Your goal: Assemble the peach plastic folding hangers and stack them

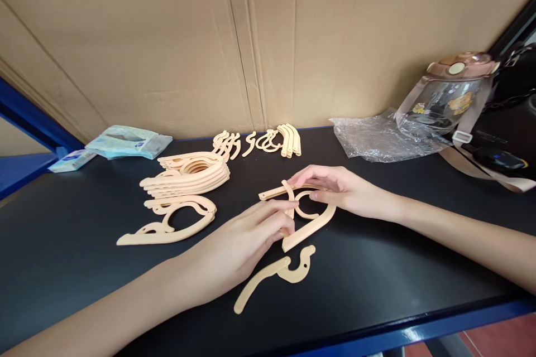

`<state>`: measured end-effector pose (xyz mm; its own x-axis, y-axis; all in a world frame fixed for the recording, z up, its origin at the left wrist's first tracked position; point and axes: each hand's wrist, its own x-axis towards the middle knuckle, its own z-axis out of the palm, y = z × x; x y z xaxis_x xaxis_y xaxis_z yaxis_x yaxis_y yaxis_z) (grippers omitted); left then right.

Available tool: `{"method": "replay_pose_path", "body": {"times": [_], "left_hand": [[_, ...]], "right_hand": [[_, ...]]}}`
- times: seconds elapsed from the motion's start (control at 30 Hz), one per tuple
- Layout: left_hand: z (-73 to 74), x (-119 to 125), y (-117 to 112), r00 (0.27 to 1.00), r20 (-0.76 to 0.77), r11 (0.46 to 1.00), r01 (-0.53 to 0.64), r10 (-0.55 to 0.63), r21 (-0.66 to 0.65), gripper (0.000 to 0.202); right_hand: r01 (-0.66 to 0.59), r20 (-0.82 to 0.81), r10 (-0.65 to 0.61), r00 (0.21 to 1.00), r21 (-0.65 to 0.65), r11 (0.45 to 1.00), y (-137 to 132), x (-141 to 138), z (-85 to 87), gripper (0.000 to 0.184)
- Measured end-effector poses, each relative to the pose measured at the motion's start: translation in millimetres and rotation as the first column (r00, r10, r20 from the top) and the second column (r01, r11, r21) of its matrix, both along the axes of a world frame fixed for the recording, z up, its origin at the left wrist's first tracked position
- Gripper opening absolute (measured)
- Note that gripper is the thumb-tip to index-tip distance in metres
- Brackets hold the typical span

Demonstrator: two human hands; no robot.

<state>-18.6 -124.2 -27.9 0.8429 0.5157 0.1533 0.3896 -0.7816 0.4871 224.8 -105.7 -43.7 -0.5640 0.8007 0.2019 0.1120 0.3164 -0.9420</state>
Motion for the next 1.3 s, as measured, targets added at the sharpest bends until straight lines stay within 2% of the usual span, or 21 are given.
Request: {"method": "replay_pose_path", "body": {"times": [0.1, 0.2, 0.33, 0.5, 0.6, 0.7, 0.77, 0.83, 0.9, 0.97, 1.03, 1.07, 1.13, 1.2, 1.23, 1.3], "left_hand": [[3.8, -2, -1, 0.999, 0.006, 0.996, 0.048, -0.048, -0.08, 0.029], [5.3, -1, -2, 1.0, -0.01, 0.995, 0.006, -0.007, -0.1, 0.018], [5.1, 0, -3, 0.999, -0.017, 0.995, -0.033, 0.032, -0.091, 0.023], [4.5, 1, -2, 0.999, -0.039, 0.991, -0.032, 0.027, -0.129, 0.035], [4.5, 1, -3, 1.0, -0.023, 0.991, -0.005, 0.002, -0.133, 0.036], [4.6, 1, -5, 0.998, -0.025, 0.985, 0.048, -0.053, -0.166, 0.046], [3.8, 0, -4, 0.997, -0.034, 0.987, 0.067, -0.072, -0.146, 0.05], [1.6, -1, -1, 0.999, -0.014, 0.999, 0.03, -0.031, -0.04, 0.046], [-1.2, -2, 3, 0.996, 0.029, 0.99, -0.092, 0.089, 0.105, 0.035], [-3.4, -3, 7, 0.971, 0.055, 0.953, -0.24, 0.234, 0.187, 0.018], [-3.9, -3, 9, 0.947, 0.035, 0.929, -0.321, 0.32, 0.185, 0.008], [-3.5, -3, 9, 0.944, 0.017, 0.931, -0.327, 0.329, 0.163, 0.009], [-2.0, -3, 9, 0.951, -0.004, 0.944, -0.306, 0.309, 0.121, 0.012], [-0.6, -3, 8, 0.954, -0.005, 0.95, -0.296, 0.298, 0.1, 0.01], [-0.2, -2, 8, 0.953, -0.005, 0.948, -0.302, 0.303, 0.099, 0.01], [-0.4, -3, 9, 0.944, -0.013, 0.938, -0.327, 0.331, 0.115, 0.013]], "right_hand": [[-0.001, -0.004, 0.001, 1.0, -0.017, 1.0, -3, -2, -0.9, 0.041], [0.006, 0.049, -0.004, 0.999, -0.043, 0.999, -8, -3, 1.7, 0.052], [0.023, 0.108, -0.014, 0.994, -0.08, 0.997, -13, -3, 8.0, 0.058], [0.008, 0.076, -0.002, 0.997, -0.077, 0.997, -14, -3, 8.7, 0.058], [-0.023, 0.048, 0.027, 0.998, -0.082, 0.996, -15, -6, 6.3, 0.056], [-0.028, 0.002, 0.028, 1.0, -0.075, 0.997, -16, -9, 4.4, 0.05], [0.032, -0.047, -0.034, 0.998, -0.027, 0.999, -17, -11, 2.8, 0.039], [0.157, -0.056, -0.153, 0.987, 0.064, 0.986, -16, -12, 0.7, 0.024], [0.293, 0.011, -0.3, 0.954, 0.19, 0.937, -15, -11, -1.6, 0.016], [0.366, 0.109, -0.41, 0.906, 0.287, 0.885, -14, -11, -3.2, 0.015], [0.385, 0.183, -0.458, 0.87, 0.328, 0.863, -14, -11, -3.2, 0.017], [0.384, 0.207, -0.466, 0.86, 0.339, 0.859, -14, -11, -2.6, 0.018], [0.371, 0.238, -0.472, 0.849, 0.367, 0.853, -16, -11, -0.1, 0.019], [0.333, 0.243, -0.433, 0.868, 0.362, 0.871, -18, -12, 3.3, 0.017], [0.28, 0.242, -0.373, 0.896, 0.343, 0.897, -20, -12, 5.1, 0.016], [0.096, 0.235, -0.172, 0.957, 0.304, 0.948, -23, -12, 8.6, 0.015]]}}
